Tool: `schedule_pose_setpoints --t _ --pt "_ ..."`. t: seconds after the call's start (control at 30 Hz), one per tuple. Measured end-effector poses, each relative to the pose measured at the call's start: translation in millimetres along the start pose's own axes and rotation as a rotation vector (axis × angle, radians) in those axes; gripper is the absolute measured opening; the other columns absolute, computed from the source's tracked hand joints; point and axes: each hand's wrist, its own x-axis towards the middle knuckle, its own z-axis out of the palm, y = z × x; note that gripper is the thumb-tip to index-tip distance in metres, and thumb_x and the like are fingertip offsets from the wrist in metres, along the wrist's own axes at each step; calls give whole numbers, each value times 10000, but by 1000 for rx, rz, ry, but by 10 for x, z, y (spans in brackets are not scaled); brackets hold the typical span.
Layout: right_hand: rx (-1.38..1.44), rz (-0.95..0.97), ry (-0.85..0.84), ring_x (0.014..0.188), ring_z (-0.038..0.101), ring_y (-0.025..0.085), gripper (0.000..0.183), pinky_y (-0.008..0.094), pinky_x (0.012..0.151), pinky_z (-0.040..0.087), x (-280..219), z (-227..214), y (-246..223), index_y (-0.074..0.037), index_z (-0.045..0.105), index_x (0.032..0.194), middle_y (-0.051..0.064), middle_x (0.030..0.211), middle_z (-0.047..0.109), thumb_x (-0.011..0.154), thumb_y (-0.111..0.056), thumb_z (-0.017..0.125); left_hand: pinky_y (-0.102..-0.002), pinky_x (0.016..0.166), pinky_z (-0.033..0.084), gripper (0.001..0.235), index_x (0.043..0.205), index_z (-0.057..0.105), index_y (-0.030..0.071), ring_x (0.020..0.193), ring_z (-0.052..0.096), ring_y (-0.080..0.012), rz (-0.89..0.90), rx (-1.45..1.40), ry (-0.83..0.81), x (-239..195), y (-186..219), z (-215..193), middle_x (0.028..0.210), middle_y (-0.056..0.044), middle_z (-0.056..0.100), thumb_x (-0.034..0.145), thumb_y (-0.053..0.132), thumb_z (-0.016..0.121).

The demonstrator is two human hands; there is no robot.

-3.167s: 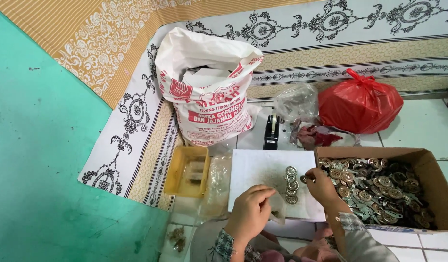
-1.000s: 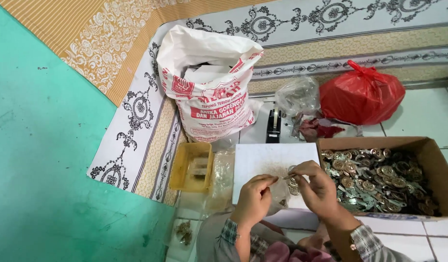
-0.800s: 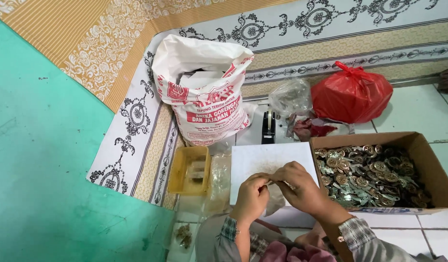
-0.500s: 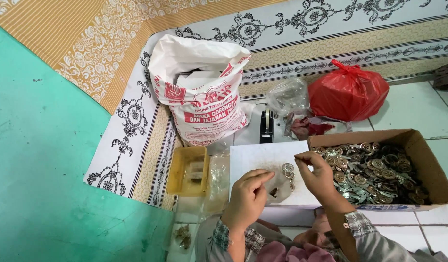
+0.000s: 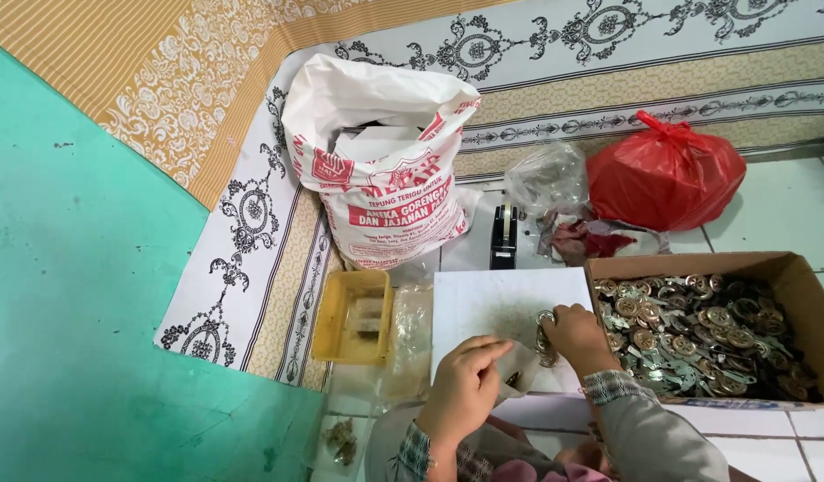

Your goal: Sorting and arranging small metal decorative components from a box onto a white board, followed by using a tape dispenser.

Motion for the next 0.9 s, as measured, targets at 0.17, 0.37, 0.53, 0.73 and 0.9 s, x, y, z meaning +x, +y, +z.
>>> schedule_pose_setpoints --t 0.17,0.37,0.53,0.73,0.9 --pt "-24 65 9 1125 655 385 463 480 954 569 123 147 21 -119 695 1229 187 1210 679 870 -410 661 -273 587 512 373 1118 742 -4 674 633 -169 -37 -31 6 -16 -92 -8 1162 -111 748 795 -91 577" --pt "11 168 -146 1012 734 250 389 378 911 586 270 93 17 -118 760 1114 73 1078 782 845 -397 726 -271 593 518 400 1143 738 -4 669 622 -161 -16 -46 4 -42 -136 26 1202 -140 732 788 -106 586" --pt "85 304 -209 1100 724 310 497 421 930 585 243 -55 -103 -106 752 1210 125 1170 771 782 -358 766 -274 569 502 402 1130 735 -10 674 618 -161 -7 -61 11 -111 -45 3 1153 -102 736 776 -121 580" --pt "226 190 -56 1023 733 279 459 377 887 593 381 333 71 -61 684 1174 123 1097 762 784 -260 822 -249 543 490 393 1140 744 3 628 584 -122 -58 -54 -9 -168 -91 35 1209 -123 729 803 -109 576" --pt "654 34 93 819 685 218 315 339 734 547 -80 72 -134 -50 676 1180 100 943 744 883 -140 731 -257 582 507 402 1157 738 3 703 641 -155 -52 -39 -22 -105 -80 50 1210 -132 735 800 -93 579"
